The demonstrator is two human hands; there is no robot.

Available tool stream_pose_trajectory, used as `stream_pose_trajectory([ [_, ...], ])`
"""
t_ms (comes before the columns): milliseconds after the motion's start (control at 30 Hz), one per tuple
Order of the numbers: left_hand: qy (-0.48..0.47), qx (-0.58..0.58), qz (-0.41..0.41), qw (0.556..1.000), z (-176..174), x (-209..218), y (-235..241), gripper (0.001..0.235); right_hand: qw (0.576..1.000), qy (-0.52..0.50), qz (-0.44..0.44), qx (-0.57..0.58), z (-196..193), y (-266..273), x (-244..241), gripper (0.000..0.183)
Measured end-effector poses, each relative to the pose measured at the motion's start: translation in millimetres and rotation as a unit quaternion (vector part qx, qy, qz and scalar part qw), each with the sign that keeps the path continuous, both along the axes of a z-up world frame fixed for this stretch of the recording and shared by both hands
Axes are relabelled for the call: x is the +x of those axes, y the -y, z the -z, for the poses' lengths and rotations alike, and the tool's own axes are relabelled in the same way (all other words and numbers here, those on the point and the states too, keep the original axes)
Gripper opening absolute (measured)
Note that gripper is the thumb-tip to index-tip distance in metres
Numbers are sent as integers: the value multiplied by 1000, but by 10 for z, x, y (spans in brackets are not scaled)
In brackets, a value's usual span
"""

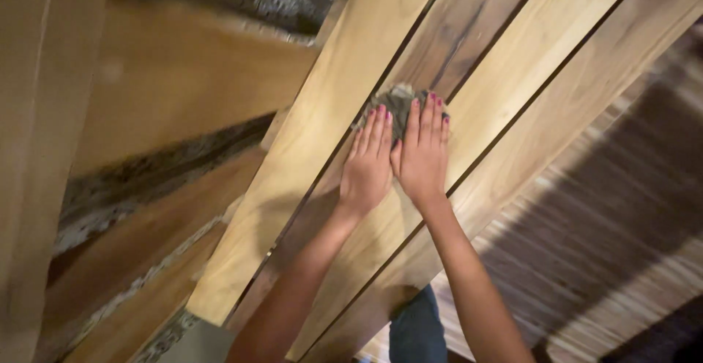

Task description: Cleaning a wooden chair and bench with a cloth.

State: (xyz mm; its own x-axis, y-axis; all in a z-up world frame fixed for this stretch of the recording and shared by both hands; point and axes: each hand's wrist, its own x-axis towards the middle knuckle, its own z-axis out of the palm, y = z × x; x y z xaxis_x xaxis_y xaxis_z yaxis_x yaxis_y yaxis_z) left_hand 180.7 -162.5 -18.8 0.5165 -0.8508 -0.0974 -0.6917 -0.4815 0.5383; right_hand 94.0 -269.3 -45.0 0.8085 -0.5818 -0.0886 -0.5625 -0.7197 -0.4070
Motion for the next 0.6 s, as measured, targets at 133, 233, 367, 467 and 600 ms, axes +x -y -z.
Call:
stream_pose_trajectory([
  [133,-2,-47,-14,999,-73,445,898,57,1000,-4,29,-12,23,789,392,81],
  [233,59,46,51,996,46,716,1603,61,998,-5,65,-22,47,1478,653,81],
  [367,78,71,55,993,47,852,2094,61,996,-14,81,-23,78,1985,798,78],
  [467,85,68,43,993,54,832,2158,59,997,-17,78,-24,111,2039,776,77],
  [600,79,64,7,995,14,728,1955,60,998,6,59,-14,41,1830,762,75],
])
